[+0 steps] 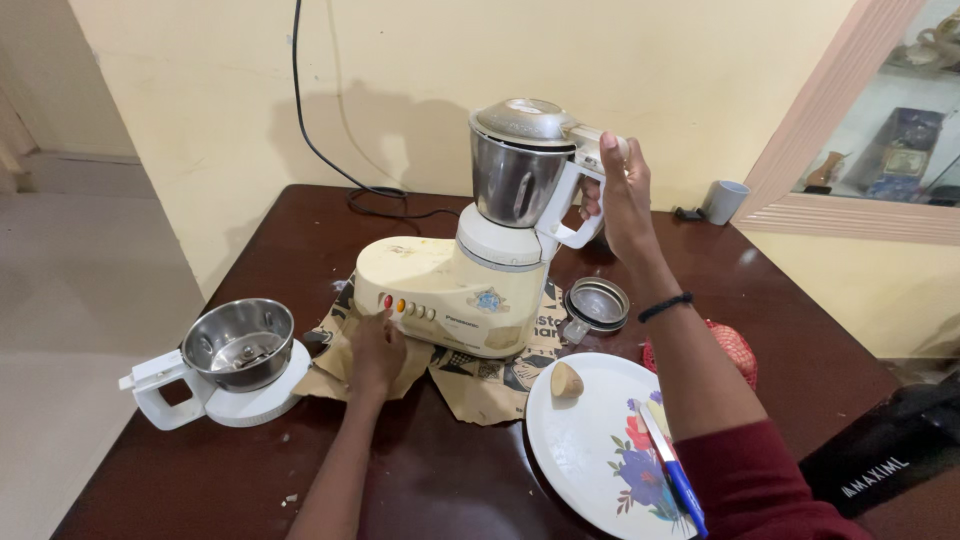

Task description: The person cuts a piece of coconut on a plate with a knife, drops the cut pieces into a mixer grinder jar, fits the lid on the jar, mounts the jar on the blender base and presses the control buttons to run the blender.

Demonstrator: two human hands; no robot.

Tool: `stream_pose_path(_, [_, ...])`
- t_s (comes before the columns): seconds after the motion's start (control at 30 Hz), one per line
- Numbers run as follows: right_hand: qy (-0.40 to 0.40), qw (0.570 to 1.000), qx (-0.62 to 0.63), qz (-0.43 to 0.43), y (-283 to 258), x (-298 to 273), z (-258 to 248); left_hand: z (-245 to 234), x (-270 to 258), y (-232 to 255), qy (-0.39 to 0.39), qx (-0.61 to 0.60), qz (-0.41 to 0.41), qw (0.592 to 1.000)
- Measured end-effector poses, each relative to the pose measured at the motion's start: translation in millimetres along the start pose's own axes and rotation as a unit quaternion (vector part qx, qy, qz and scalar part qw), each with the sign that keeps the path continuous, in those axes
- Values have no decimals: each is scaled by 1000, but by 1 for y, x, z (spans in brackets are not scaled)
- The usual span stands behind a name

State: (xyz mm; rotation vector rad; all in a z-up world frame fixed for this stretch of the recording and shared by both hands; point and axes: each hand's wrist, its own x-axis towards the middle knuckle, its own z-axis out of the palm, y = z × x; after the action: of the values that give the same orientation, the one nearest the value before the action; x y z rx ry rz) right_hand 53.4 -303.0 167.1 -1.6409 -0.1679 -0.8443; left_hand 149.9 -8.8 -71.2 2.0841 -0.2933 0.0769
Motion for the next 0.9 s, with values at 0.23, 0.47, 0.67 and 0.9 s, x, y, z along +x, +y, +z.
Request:
stream_pose_path(0.23, [-8,1000,5,-27,6,1,-2,56,-11,-48,98,124,242,957])
stream_pose_path(0.47, [-1,1000,-3,-17,6,1,-1,69,-2,-61,64,141,235,959])
stream_pose_path(0.67, [22,1000,-11,-13,2,1,4,62,-9,-46,53,122,203,970])
stream_pose_path(0.9, [33,999,-25,1,0,0,5,53,-19,-30,131,218,223,941])
